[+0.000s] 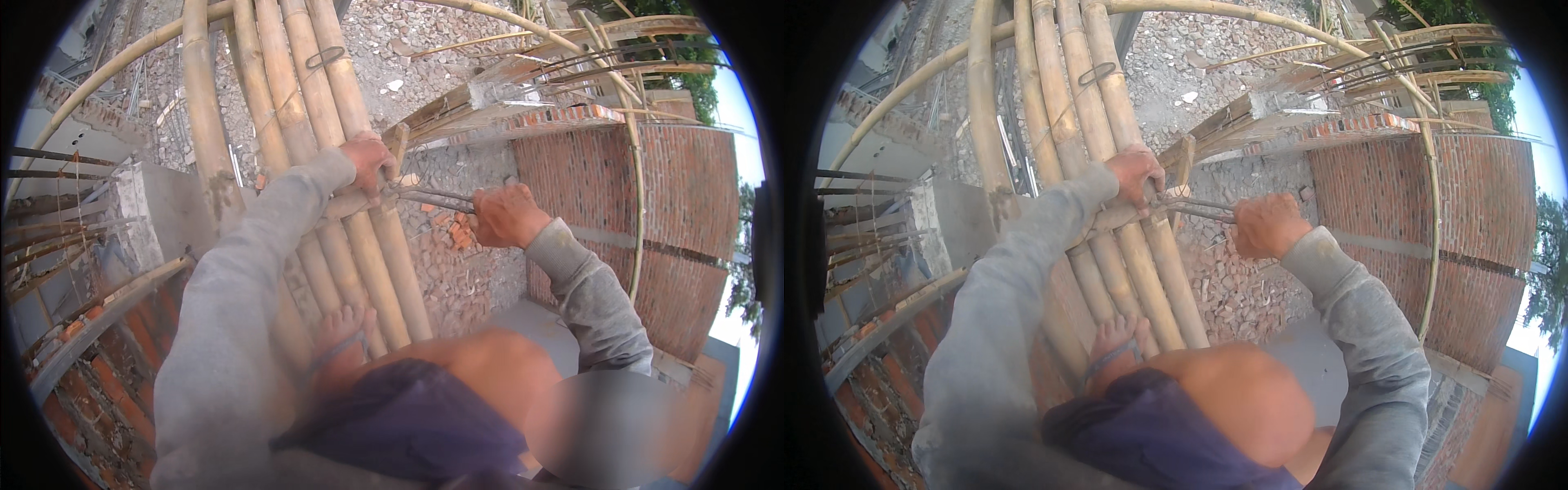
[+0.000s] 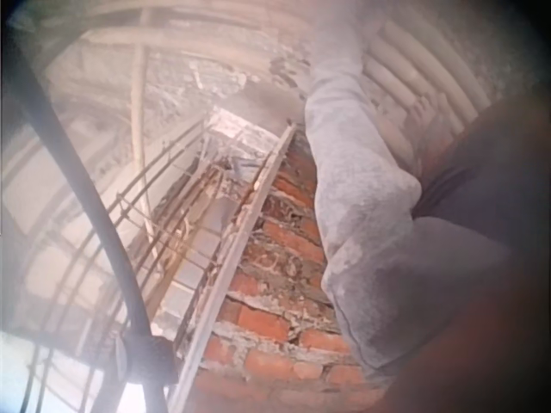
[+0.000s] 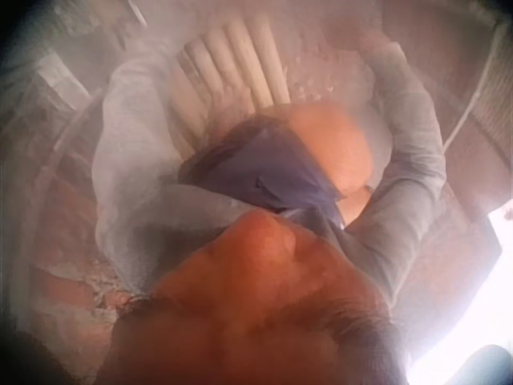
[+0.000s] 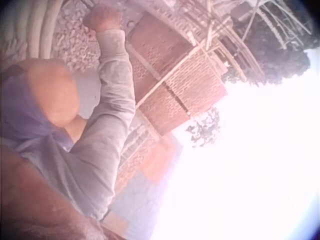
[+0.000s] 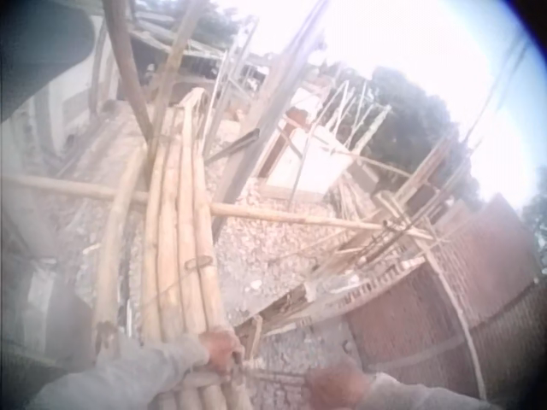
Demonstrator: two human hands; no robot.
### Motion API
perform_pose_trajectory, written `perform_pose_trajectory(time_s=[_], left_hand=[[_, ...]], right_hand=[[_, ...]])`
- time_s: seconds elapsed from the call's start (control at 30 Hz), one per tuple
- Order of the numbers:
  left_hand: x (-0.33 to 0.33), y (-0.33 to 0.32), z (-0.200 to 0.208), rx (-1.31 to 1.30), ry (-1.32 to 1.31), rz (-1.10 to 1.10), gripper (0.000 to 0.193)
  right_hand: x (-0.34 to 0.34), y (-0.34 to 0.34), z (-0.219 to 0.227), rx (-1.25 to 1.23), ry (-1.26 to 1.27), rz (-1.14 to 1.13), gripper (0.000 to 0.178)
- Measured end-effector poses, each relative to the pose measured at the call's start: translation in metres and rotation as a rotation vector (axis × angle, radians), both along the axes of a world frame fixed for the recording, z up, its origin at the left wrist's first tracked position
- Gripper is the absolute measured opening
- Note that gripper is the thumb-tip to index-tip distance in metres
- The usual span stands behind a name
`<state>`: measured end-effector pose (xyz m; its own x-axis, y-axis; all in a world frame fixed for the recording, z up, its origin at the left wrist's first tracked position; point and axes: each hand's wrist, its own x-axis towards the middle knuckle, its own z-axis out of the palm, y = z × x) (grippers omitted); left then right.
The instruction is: The person secures bamboo poles together using wire and a metal rod, then adds a bamboo crosspiece to the structure. The person works on a partially built brick building with existing bamboo scaffolding.
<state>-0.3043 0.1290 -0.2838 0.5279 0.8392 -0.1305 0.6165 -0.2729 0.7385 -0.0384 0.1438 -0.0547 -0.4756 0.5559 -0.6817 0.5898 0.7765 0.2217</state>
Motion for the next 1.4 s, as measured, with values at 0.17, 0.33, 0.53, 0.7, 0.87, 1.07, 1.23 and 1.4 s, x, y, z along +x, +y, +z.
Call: perform_pose_trajectory(time_s=[0.17, 0.33, 0.53, 0.7, 0.87, 1.07, 1.23, 1.4], left_hand=[[0.001, 0.005, -0.004, 0.038, 0.008, -0.060, 0.066], [0.002, 0.009, -0.010, 0.010, 0.096, -0.117, 0.077], [0.001, 0.009, -0.006, -0.069, 0.030, -0.073, 0.073], [0.004, 0.010, -0.001, -0.057, 0.102, -0.079, 0.073], [0.007, 0.011, 0.002, -0.088, 0.135, -0.072, 0.071], [0.007, 0.008, -0.001, -0.099, 0.102, -0.003, 0.069], [0.008, 0.010, -0.005, -0.091, 0.093, -0.011, 0.071], [0.007, 0.015, -0.008, -0.069, 0.075, -0.068, 0.069]], right_hand=[[0.010, -0.011, 0.023, 0.100, 0.227, 0.053, 0.052], [0.040, 0.001, -0.007, 0.054, 0.270, -0.102, 0.061], [0.062, 0.028, -0.017, 0.020, 0.236, -0.025, 0.058], [0.049, 0.029, 0.002, -0.097, 0.310, 0.157, 0.047], [0.020, 0.007, 0.014, -0.840, -0.042, -0.989, 0.051], [0.015, -0.017, 0.034, 0.269, -0.064, 0.256, 0.025], [0.039, -0.010, 0.037, 0.497, 0.020, 0.448, 0.017], [0.061, -0.018, 0.021, 0.543, 0.099, 0.442, 0.012]])
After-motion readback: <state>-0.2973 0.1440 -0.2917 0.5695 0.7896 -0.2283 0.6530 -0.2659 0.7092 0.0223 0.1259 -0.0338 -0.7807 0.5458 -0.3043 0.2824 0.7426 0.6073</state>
